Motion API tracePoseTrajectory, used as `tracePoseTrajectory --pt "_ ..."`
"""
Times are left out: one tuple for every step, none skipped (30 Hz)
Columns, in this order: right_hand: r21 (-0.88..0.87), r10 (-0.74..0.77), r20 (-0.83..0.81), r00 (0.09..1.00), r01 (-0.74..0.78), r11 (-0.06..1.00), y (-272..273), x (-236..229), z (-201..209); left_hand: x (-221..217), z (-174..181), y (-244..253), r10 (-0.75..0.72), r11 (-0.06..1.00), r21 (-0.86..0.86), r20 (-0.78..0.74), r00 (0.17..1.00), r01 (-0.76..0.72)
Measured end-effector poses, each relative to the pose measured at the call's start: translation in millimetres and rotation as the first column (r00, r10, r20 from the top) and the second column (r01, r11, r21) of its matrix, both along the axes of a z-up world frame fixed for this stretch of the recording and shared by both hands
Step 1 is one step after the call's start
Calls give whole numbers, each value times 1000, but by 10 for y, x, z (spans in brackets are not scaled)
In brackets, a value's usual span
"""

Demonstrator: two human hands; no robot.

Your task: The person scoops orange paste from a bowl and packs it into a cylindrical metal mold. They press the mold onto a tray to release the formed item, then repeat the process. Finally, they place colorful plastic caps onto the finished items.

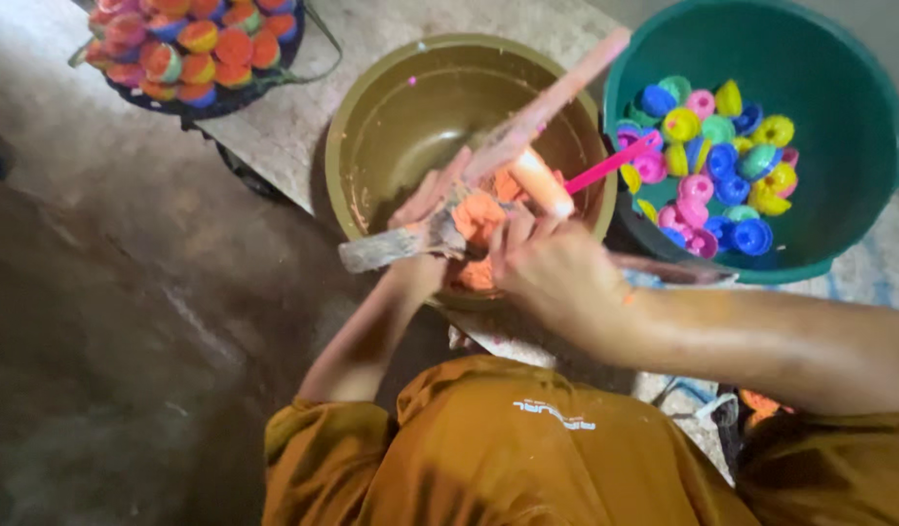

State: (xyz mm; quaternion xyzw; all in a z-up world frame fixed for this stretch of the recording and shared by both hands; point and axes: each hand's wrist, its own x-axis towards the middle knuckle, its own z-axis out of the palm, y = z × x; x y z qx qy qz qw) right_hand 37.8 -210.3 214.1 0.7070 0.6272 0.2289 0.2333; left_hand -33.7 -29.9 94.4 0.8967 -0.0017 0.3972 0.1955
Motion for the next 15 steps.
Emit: tracePoseTrajectory --pt "-9 19 -27 999 -20 1000 40 59 -133 56 -5 -18 4 999 53 2 1000 -4" --pt "-24 37 -64 997 -39 999 18 81 -217 37 -31 -30 18 999 50 -40 999 -16" --pt "-39 55 -100 993 -59 998 -27 110 -241 32 -53 -1 21 999 -47 -144 989 -28" --pt "-50 42 -154 987 -50 998 -119 143 -197 -21 -94 1 19 985 -163 -268 963 -64" --pt "-61 28 -208 978 -41 997 -231 173 -75 -85 -116 57 21 961 -253 -339 941 -112" --pt "-83 -41 -202 979 25 996 -380 195 117 -108 -99 164 74 951 -273 -253 965 -144" --pt "-104 -110 -194 975 91 990 -518 191 329 -144 -71 266 121 937 -302 -190 974 -175" --pt "33 -90 -331 939 107 994 -549 200 480 -151 -48 346 159 929 -322 -97 982 -182" --pt "166 -51 -456 888 141 976 -528 239 590 -151 -36 355 199 923 -326 -48 979 -203" --pt "299 10 -562 827 191 935 -498 240 653 -108 11 395 238 924 -307 -2 971 -227" --pt "419 176 -669 722 171 892 -391 226 594 -44 52 396 276 927 -269 21 961 -260" --pt "526 341 -735 586 176 832 -235 206 430 11 57 321 347 929 -139 12 938 -342" --pt "605 449 -715 536 153 781 -121 173 195 58 65 265 423 906 -10 5 906 -423" --pt "682 554 -676 485 127 721 -17 170 -53 108 92 242 484 865 125 41 874 -485" --pt "608 498 -782 375 284 741 46 84 -348 135 128 248 332 913 -258 16 943 -317"
